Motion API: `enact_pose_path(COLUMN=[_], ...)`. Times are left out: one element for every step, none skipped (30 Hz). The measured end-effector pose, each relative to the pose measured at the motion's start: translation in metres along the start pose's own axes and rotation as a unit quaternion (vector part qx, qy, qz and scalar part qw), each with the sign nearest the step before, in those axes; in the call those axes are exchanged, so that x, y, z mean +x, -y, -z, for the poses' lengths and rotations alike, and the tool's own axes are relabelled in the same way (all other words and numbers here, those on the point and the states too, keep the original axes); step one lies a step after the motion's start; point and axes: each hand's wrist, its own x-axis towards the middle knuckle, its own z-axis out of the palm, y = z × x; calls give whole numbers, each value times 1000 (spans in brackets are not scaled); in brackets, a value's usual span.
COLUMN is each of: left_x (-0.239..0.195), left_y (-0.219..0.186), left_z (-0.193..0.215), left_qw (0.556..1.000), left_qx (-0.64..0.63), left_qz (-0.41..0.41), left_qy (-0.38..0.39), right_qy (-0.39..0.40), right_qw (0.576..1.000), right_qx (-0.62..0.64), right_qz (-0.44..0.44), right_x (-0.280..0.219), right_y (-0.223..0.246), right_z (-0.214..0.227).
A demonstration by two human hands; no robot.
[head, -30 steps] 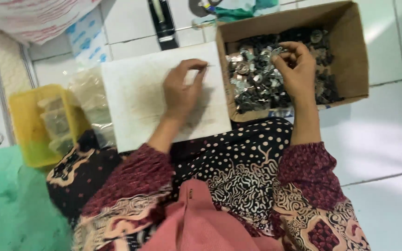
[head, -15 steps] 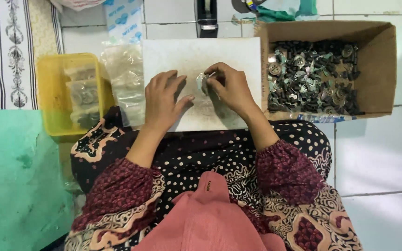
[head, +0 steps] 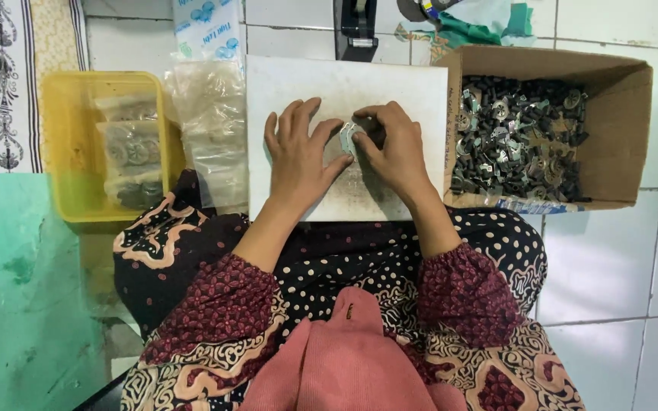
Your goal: The person sits on the floor and packs metal buttons into small plastic bags. They pick buttons from a cardboard box, place them into bags, and seal the bags using a handheld heat sealer. The sealed bags are then placed into a yellow plastic container.
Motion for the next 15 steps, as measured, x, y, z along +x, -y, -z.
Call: enact_pose_path(left_x=[1, 0, 1, 0, -1, 1, 1, 0, -1, -3, -5, -3, -2, -3, -4], left_y=[1, 1, 0, 2, 3, 2, 3, 3, 2, 3, 2, 2, 3, 5, 7], left_z=[-1, -2, -3, -2, -1, -2, -2, -3, -5, -5, -5, -5, -6, -6, -6], left_qw=[1000, 1000, 1000, 1000, 1000, 1000, 1000, 1000, 1000, 1000, 1000, 1000, 1000, 999, 998], left_qx=[0, -3, -7, -7, -10, -15, -17, -2, 13, 9, 9, 8, 5, 19, 32], left_qz=[2, 4, 7, 3, 7, 5, -6, -3, 1, -11, -8, -9, -25, -35, -45], left_qy=[-2, -2, -3, -3, -2, 0, 1, 6, 11, 16, 3, -10, -5, -18, -31], right_qy=[1, 0, -2, -6, -2, -4, -15, -11, -8, -18, -9, -4, -19, -15, -10], right_qw=[1000, 1000, 1000, 1000, 1000, 1000, 1000, 1000, 1000, 1000, 997, 990, 991, 987, 981], right_qx=[0, -2, -5, -5, -3, -4, -7, 3, 13, 10, 71, 129, 125, 157, 188], right_qz=[2, 5, 9, 8, 13, 15, 11, 15, 20, 12, 30, 48, 41, 44, 47], right_x=[1, 0, 0, 0, 0, 0, 2, 2, 2, 1, 0, 0, -2, -6, -9], right_y=[-1, -2, -4, -5, -7, -10, -14, -19, -24, -24, -24, -25, -25, -23, -23], right_z=[-2, -3, -4, -7, -9, -8, -10, -12, -14, -10, -7, -1, 11, 22, 33])
